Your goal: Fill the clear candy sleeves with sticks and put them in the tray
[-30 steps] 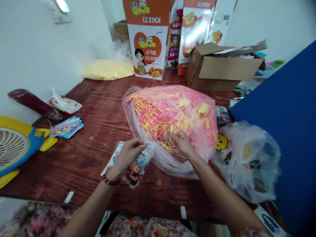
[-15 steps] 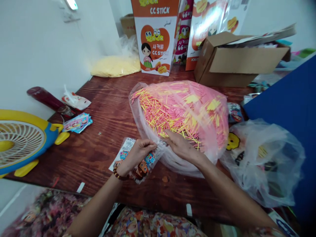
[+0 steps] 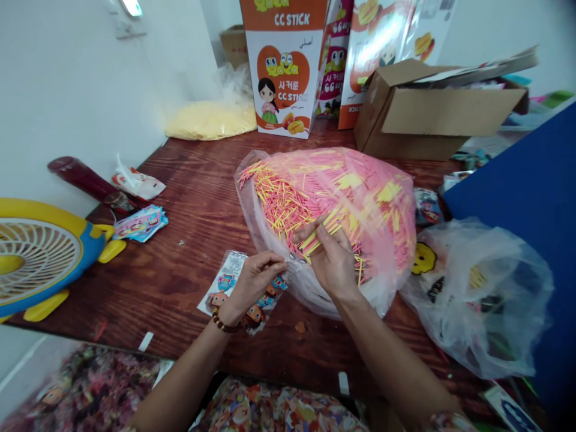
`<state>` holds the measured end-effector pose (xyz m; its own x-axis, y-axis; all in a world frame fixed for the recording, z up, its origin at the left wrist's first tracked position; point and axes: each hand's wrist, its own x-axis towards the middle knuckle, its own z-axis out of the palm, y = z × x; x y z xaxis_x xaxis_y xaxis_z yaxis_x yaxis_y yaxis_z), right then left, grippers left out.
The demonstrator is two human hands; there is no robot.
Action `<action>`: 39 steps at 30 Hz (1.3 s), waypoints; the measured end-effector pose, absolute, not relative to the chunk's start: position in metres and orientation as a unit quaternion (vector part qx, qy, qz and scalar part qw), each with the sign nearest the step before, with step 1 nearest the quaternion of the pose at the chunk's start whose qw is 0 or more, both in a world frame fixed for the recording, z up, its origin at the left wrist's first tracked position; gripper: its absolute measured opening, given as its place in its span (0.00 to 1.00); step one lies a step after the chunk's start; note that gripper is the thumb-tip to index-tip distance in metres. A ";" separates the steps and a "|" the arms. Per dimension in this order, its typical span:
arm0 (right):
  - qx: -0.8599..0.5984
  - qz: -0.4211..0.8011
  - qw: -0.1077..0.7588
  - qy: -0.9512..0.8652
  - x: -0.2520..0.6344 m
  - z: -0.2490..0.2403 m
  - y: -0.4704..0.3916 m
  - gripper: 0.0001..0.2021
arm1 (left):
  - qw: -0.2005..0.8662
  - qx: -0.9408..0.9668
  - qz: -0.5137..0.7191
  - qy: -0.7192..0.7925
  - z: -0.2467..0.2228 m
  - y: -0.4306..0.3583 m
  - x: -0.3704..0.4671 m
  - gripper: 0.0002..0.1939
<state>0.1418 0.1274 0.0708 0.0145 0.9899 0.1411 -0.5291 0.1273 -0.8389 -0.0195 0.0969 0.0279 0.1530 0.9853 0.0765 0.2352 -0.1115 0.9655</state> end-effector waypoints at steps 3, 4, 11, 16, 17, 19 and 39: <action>-0.310 0.588 0.639 -0.387 0.142 0.066 0.126 0.06 | 0.451 0.615 0.414 0.498 0.030 0.097 -0.020 0.12; -0.317 0.584 0.637 -0.390 0.143 0.064 0.125 0.06 | 0.455 0.615 0.411 0.496 0.030 0.097 -0.021 0.13; -0.315 0.582 0.642 -0.386 0.143 0.065 0.124 0.08 | 0.455 0.624 0.418 0.478 0.024 0.096 -0.021 0.12; -0.331 0.578 0.621 -0.413 0.143 0.056 0.123 0.06 | 0.435 0.629 0.431 0.478 0.023 0.096 -0.019 0.11; -0.334 0.577 0.618 -0.418 0.143 0.053 0.123 0.06 | 0.433 0.634 0.430 0.475 0.023 0.096 -0.019 0.11; -0.341 0.577 0.609 -0.424 0.144 0.050 0.123 0.06 | 0.430 0.639 0.427 0.474 0.025 0.096 -0.018 0.10; -0.281 0.580 0.676 -0.356 0.136 0.069 0.125 0.05 | 0.480 0.612 0.398 0.487 0.018 0.093 -0.014 0.21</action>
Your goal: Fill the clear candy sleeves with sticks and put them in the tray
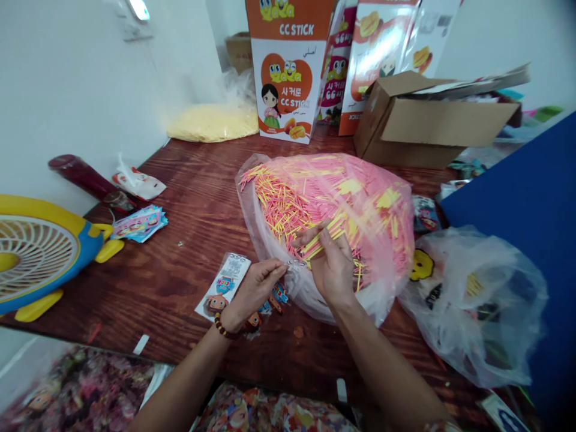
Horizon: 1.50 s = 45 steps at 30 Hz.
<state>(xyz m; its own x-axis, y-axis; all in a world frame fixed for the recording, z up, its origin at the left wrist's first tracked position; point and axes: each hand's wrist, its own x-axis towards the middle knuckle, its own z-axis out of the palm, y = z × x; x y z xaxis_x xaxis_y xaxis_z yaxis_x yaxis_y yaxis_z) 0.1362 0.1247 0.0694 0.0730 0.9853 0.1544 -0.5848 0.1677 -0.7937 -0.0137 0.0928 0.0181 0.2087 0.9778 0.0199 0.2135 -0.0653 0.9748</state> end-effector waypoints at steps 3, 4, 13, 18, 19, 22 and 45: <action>-0.290 0.577 0.672 -0.362 0.133 0.066 0.125 0.05 | 0.493 0.604 0.406 0.477 0.019 0.094 -0.012 0.21; -0.295 0.575 0.669 -0.366 0.132 0.064 0.125 0.05 | 0.499 0.600 0.409 0.474 0.019 0.094 -0.012 0.20; -0.343 0.575 0.601 -0.436 0.138 0.046 0.119 0.06 | 0.535 0.560 0.432 0.464 0.014 0.097 -0.009 0.18; -0.370 0.582 0.504 -0.521 0.152 0.051 0.120 0.06 | 0.559 0.535 0.446 0.450 0.020 0.103 -0.007 0.15; -0.370 0.582 0.491 -0.532 0.154 0.053 0.121 0.09 | 0.566 0.529 0.447 0.447 0.022 0.104 -0.006 0.15; -0.370 0.553 0.485 -0.567 0.160 0.058 0.124 0.18 | 0.575 0.511 0.452 0.452 0.025 0.106 -0.004 0.16; -0.407 0.386 0.374 -0.739 0.171 0.080 0.127 0.10 | 0.377 0.598 0.526 0.472 0.061 0.097 -0.030 0.10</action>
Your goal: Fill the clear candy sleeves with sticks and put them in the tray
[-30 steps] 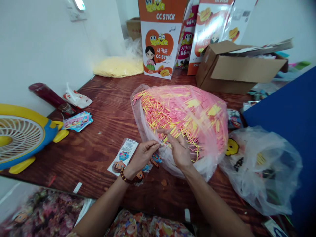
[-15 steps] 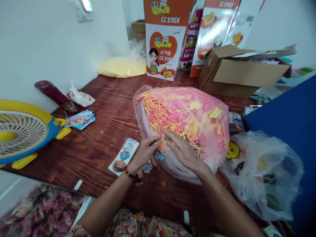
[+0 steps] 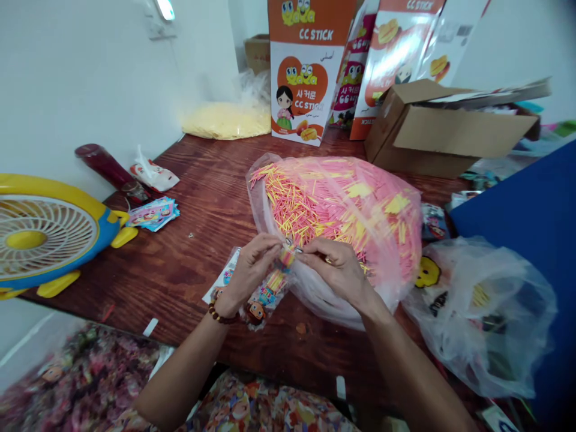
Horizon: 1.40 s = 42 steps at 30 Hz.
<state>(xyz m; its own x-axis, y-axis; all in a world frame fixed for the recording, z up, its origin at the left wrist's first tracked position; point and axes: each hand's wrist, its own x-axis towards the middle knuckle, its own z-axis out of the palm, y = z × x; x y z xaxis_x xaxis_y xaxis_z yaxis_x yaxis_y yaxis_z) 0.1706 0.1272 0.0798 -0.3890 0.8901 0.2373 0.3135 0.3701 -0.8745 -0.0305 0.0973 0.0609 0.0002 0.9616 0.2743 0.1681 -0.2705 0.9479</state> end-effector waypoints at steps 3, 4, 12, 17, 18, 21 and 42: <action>-0.414 0.445 0.336 -0.719 0.162 0.072 0.127 0.11 | 0.355 0.614 0.479 0.517 0.060 0.093 -0.043 0.11; -0.427 0.460 0.318 -0.710 0.159 0.065 0.126 0.12 | 0.355 0.622 0.454 0.531 0.056 0.092 -0.048 0.11; -0.559 0.299 0.065 -0.770 0.144 0.015 0.104 0.12 | 0.349 0.651 0.304 0.601 -0.016 0.071 -0.060 0.12; -0.566 0.263 0.055 -0.780 0.152 0.017 0.103 0.12 | 0.331 0.655 0.315 0.601 -0.030 0.062 -0.057 0.16; -0.569 0.261 0.068 -0.777 0.159 0.018 0.109 0.13 | 0.334 0.651 0.318 0.603 -0.030 0.062 -0.059 0.16; -0.601 0.210 0.109 -0.763 0.193 0.019 0.137 0.14 | 0.323 0.629 0.323 0.629 -0.030 0.064 -0.071 0.18; -0.435 -0.098 -0.046 -0.894 0.251 -0.014 0.249 0.14 | 0.115 0.568 0.173 0.797 -0.042 0.095 -0.119 0.17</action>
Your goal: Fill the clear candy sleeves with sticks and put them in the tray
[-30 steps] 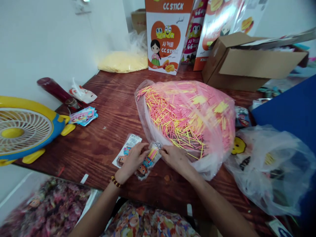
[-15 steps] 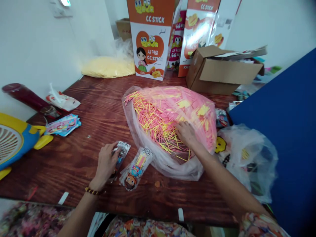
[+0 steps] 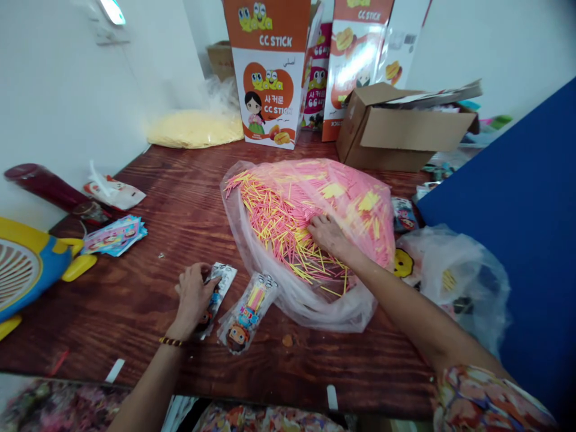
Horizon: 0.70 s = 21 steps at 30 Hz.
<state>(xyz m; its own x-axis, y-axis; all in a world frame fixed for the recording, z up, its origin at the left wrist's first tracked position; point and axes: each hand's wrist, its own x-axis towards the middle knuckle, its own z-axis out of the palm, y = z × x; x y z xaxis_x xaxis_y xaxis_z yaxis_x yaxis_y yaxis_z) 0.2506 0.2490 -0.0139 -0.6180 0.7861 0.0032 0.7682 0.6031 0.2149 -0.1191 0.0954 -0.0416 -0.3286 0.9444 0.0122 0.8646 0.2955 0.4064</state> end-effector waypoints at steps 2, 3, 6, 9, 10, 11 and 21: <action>0.433 0.095 0.050 0.895 0.252 -0.017 0.248 0.14 | 0.126 0.559 0.195 0.796 -0.044 0.098 -0.122 0.16; 0.436 0.091 0.051 0.894 0.252 -0.018 0.248 0.15 | 0.133 0.555 0.203 0.796 -0.046 0.099 -0.125 0.17; 0.442 0.077 0.052 0.892 0.253 -0.020 0.248 0.16 | 0.154 0.541 0.238 0.792 -0.052 0.102 -0.133 0.20; 0.449 0.054 0.045 0.891 0.254 -0.022 0.249 0.16 | 0.181 0.533 0.289 0.774 -0.056 0.102 -0.140 0.18; 0.454 0.045 0.042 0.889 0.254 -0.022 0.249 0.16 | 0.191 0.531 0.305 0.767 -0.056 0.102 -0.142 0.16; 0.459 0.036 0.038 0.887 0.255 -0.023 0.250 0.16 | 0.203 0.529 0.319 0.760 -0.056 0.101 -0.143 0.15; 0.569 -0.316 -0.347 0.675 0.244 -0.029 0.221 0.15 | 0.334 0.445 0.476 0.681 -0.028 0.096 -0.139 0.18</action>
